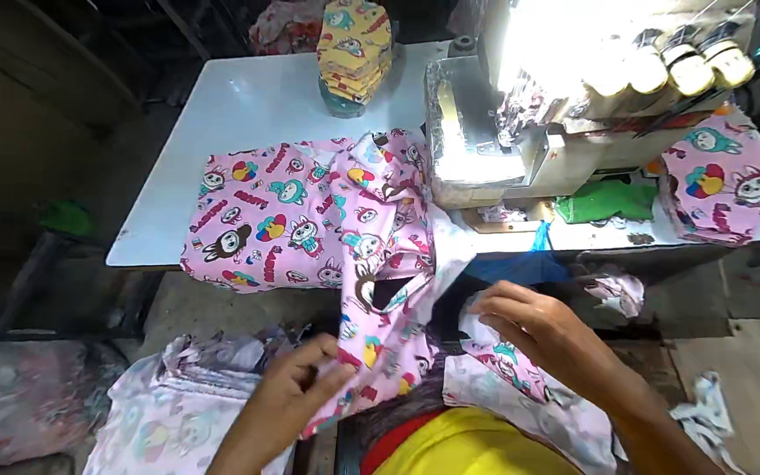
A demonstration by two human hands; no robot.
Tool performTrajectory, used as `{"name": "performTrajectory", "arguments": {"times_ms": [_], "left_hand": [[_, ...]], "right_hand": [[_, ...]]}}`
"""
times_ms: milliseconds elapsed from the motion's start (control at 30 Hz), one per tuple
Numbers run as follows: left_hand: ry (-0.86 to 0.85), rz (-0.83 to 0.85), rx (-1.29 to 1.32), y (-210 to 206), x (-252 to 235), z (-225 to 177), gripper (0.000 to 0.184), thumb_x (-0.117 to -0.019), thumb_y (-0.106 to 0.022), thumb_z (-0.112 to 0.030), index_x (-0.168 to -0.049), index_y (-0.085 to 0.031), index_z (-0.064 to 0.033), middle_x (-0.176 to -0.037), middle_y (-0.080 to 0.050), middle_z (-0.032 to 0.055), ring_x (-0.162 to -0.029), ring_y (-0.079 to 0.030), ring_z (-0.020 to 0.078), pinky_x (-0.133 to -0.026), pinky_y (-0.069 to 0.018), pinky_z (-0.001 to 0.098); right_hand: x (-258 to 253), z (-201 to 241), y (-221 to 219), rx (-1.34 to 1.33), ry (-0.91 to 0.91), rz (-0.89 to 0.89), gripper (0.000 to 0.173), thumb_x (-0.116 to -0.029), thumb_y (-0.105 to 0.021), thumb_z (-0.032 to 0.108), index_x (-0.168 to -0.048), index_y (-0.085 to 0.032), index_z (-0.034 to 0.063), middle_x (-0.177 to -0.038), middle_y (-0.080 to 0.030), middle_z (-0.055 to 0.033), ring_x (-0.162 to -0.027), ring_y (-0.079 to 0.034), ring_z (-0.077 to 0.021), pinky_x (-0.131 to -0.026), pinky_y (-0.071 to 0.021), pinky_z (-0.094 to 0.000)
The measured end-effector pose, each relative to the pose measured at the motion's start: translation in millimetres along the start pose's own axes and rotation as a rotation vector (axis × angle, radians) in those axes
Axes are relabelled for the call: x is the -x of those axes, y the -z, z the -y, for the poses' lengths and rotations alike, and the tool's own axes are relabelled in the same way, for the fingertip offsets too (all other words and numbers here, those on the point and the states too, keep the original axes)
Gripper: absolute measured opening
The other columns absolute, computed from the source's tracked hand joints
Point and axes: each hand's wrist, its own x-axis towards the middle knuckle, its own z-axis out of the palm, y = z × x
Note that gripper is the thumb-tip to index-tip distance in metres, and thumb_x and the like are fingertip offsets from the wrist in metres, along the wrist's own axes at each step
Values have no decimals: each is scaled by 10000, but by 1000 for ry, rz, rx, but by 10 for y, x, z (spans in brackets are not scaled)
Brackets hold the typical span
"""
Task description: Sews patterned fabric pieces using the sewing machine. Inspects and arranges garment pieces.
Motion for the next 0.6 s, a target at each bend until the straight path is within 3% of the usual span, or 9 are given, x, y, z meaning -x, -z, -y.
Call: {"name": "performTrajectory", "arguments": {"times_ms": [100, 167, 200, 300, 400, 433, 467, 533, 600], "left_hand": [[-50, 146, 1, -249, 47, 54, 208, -988, -650, -392, -993, -709, -192, -796, -691, -142, -668, -596, -120, -596, -495, 82], [-105, 187, 38, -361, 53, 46, 231, -998, -650, -372, -979, -702, -148, -789, -672, -112, -661, -553, -121, -596, -460, 71], [-122, 210, 60, -389, 67, 20, 233, -996, -657, -360, -975, -695, -132, -772, -658, -100, -653, -538, -120, -592, -445, 66], [-114, 324, 84, -372, 160, 9, 249, -963, -708, -325, -1020, -698, -83, -792, -677, -48, -696, -577, -90, -634, -472, 85], [-17, 316, -95, -354, 317, 317, 232, -928, -738, -281, -919, -769, -52, -873, -738, 9, -796, -667, -20, -748, -561, 178], [44, 255, -123, -370, 380, 465, 230, -937, -723, -266, -898, -777, -45, -866, -735, 11, -756, -659, -8, -719, -560, 191], [114, 143, -98, -380, 438, 595, 218, -954, -692, -234, -893, -767, -39, -818, -709, -7, -653, -621, -14, -619, -542, 174], [246, -238, 63, -322, 490, 641, 181, -1018, -572, -170, -975, -707, -57, -729, -708, -53, -520, -612, -2, -463, -511, 174], [247, -658, 166, -86, 434, 505, 208, -1095, -397, -152, -1134, -594, -95, -845, -729, -105, -637, -684, 9, -550, -575, 184]], "right_hand": [[-411, 334, -99, -18, 193, -52, 274, -1038, -510, 69, -1221, -701, 141, -1295, -681, -53, -822, -720, -181, -622, -582, -347], [-668, 512, -239, -13, 375, 57, 347, -1009, -517, -8, -1272, -681, 148, -1396, -642, -49, -777, -718, -200, -593, -566, -366], [-771, 571, -307, 21, 443, 129, 359, -982, -532, -46, -1262, -680, 122, -1363, -658, -78, -755, -707, -226, -584, -549, -386], [-1017, 636, -382, 271, 458, 212, 174, -925, -602, -63, -1048, -695, 18, -949, -677, -148, -705, -660, -301, -565, -511, -425], [-1197, 557, -216, 391, 411, -67, 106, -897, -676, -12, -973, -732, 35, -874, -663, -140, -702, -655, -291, -564, -516, -410], [-1212, 534, -130, 386, 391, -168, 91, -905, -678, 6, -970, -731, 41, -883, -659, -131, -715, -651, -283, -575, -519, -402], [-1203, 510, -59, 382, 377, -258, 65, -915, -682, 45, -954, -734, 43, -880, -652, -121, -718, -645, -271, -573, -510, -386], [-1113, 471, 25, 377, 351, -348, 91, -927, -686, 118, -917, -737, 44, -896, -663, -122, -727, -642, -256, -579, -499, -366], [-934, 472, 17, 299, 334, -290, 182, -934, -683, 226, -856, -727, 68, -864, -647, -92, -718, -629, -236, -581, -492, -369]]}}
